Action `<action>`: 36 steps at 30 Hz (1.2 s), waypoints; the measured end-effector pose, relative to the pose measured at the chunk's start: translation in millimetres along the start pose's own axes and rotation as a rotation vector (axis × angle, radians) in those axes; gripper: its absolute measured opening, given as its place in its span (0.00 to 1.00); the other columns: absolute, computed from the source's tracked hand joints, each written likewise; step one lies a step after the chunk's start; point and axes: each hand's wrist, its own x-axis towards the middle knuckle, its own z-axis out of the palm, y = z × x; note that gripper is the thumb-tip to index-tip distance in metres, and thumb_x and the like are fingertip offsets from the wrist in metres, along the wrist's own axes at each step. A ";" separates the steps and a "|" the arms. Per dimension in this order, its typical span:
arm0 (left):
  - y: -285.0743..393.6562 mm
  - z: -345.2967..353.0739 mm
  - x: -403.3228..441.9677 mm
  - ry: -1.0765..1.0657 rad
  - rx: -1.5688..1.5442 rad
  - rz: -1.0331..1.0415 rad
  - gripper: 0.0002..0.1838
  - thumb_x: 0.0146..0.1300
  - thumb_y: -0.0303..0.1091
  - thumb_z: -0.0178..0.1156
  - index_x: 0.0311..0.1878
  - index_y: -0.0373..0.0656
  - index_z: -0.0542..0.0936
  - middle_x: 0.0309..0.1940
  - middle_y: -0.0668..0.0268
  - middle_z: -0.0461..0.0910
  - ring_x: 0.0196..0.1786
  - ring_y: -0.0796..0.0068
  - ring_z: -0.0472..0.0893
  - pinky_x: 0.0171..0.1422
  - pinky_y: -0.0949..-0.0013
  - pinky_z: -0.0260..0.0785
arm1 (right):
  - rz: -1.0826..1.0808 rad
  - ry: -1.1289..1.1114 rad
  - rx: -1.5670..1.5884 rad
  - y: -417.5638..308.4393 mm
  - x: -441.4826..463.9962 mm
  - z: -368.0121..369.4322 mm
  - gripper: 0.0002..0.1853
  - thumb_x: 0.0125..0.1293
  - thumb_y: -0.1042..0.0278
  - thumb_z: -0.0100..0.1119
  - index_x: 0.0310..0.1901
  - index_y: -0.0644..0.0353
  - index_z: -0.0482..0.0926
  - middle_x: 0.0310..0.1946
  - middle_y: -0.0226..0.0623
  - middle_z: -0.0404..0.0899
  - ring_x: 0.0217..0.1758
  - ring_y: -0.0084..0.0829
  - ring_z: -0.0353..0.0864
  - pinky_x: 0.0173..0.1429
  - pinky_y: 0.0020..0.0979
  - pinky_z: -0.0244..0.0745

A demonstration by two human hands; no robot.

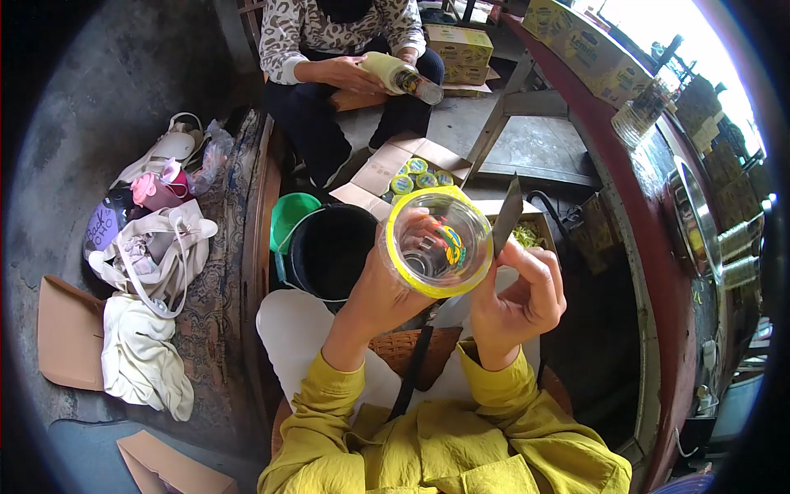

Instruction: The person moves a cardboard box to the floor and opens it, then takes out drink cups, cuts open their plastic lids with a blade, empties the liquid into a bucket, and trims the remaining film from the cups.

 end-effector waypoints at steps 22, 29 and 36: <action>6.2 -9.7 0.1 -0.046 -0.008 -0.058 0.40 0.42 0.35 0.71 0.57 0.38 0.61 0.45 0.61 0.71 0.44 0.74 0.74 0.51 0.73 0.66 | 0.003 -0.142 0.063 9.4 1.9 -13.6 0.12 0.40 0.85 0.65 0.30 0.64 0.80 0.18 0.36 0.75 0.18 0.22 0.73 0.24 0.18 0.65; 8.1 -10.7 0.7 -0.073 0.013 -0.076 0.40 0.41 0.36 0.71 0.57 0.38 0.61 0.44 0.60 0.72 0.45 0.73 0.74 0.52 0.73 0.66 | 0.026 -0.166 0.049 7.0 4.8 -14.2 0.12 0.40 0.85 0.64 0.30 0.63 0.81 0.18 0.36 0.75 0.18 0.22 0.73 0.23 0.18 0.64; 7.0 -9.4 -0.2 -0.093 -0.013 -0.071 0.41 0.42 0.36 0.71 0.58 0.38 0.60 0.45 0.61 0.71 0.48 0.74 0.72 0.53 0.73 0.65 | 0.062 -0.139 0.051 9.4 4.8 -12.9 0.12 0.40 0.85 0.64 0.31 0.64 0.81 0.19 0.36 0.76 0.19 0.22 0.73 0.23 0.18 0.64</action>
